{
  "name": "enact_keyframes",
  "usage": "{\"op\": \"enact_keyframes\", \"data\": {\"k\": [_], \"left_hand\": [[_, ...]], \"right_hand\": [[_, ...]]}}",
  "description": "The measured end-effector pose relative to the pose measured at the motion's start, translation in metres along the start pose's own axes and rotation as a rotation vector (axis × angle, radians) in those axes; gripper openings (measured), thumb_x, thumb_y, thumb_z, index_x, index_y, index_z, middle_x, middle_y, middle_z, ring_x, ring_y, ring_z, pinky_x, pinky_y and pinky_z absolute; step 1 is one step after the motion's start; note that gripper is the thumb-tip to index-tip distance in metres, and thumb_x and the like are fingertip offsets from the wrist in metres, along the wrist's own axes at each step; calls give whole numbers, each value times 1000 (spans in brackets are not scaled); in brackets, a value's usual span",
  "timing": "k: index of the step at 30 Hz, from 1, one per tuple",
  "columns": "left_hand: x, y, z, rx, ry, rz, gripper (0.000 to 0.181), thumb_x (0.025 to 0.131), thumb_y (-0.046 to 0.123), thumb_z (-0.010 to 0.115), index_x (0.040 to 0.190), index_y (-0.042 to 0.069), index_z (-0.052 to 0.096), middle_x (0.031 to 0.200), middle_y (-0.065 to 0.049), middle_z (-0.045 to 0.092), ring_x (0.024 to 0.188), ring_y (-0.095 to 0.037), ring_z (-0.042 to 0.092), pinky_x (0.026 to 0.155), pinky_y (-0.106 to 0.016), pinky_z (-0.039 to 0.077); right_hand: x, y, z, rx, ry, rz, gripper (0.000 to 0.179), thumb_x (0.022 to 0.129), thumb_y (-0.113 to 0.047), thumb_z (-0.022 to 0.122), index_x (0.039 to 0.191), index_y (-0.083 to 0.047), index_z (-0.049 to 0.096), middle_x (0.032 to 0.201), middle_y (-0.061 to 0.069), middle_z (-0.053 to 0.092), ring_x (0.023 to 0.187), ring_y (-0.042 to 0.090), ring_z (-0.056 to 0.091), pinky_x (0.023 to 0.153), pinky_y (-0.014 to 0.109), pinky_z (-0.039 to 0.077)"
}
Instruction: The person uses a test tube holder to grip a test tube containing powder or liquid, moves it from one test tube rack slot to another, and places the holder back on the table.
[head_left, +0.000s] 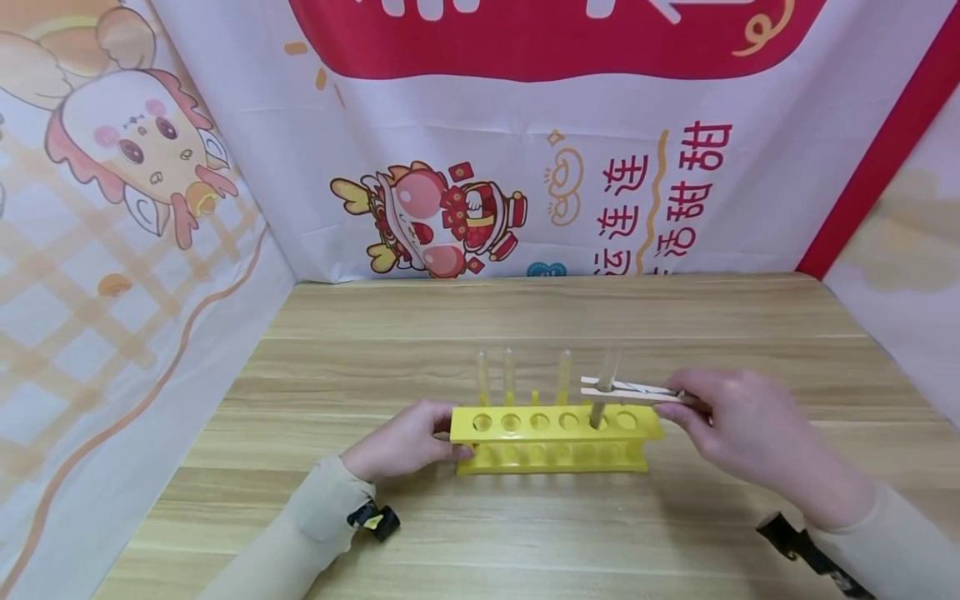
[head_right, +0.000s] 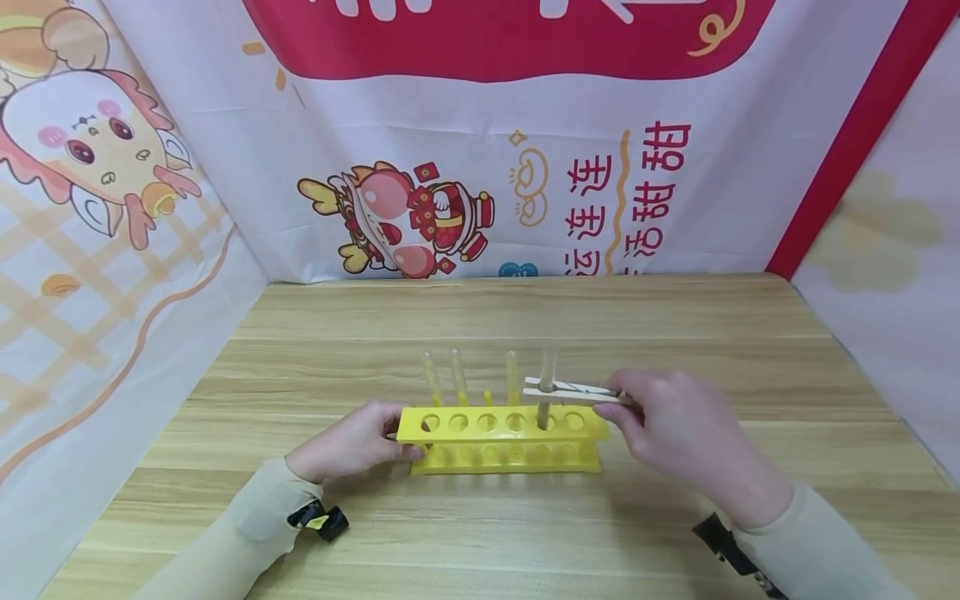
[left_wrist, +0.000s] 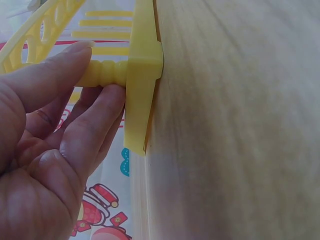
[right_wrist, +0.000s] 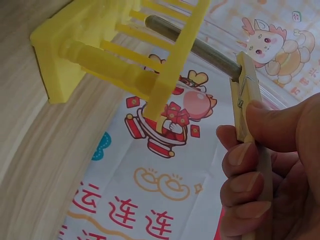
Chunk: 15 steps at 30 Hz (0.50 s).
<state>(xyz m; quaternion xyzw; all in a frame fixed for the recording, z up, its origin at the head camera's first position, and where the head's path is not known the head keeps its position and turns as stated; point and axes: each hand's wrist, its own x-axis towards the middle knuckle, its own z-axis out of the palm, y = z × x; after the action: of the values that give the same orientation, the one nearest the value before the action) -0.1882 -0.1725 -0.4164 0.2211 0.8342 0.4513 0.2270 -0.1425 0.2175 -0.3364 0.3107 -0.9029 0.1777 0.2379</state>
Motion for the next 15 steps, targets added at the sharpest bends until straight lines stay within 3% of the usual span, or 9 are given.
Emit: {"op": "enact_keyframes", "data": {"k": [9, 15], "left_hand": [[1, -1, -1, -1, -6, -7, 31, 87, 15, 76, 117, 18, 70, 112, 7, 70, 100, -14, 64, 89, -37, 49], [1, -1, -1, -4, -7, -13, 31, 87, 15, 76, 117, 19, 70, 112, 9, 70, 101, -13, 64, 91, -38, 49]], "right_hand": [[-6, 1, 11, -3, -7, -2, 19, 73, -16, 85, 82, -20, 69, 64, -22, 48, 53, -4, 38, 46, 23, 35], [-9, 1, 15, -1, -42, 42, 17, 76, -17, 84, 82, -20, 69, 63, -22, 46, 52, -4, 37, 46, 22, 33]]}}
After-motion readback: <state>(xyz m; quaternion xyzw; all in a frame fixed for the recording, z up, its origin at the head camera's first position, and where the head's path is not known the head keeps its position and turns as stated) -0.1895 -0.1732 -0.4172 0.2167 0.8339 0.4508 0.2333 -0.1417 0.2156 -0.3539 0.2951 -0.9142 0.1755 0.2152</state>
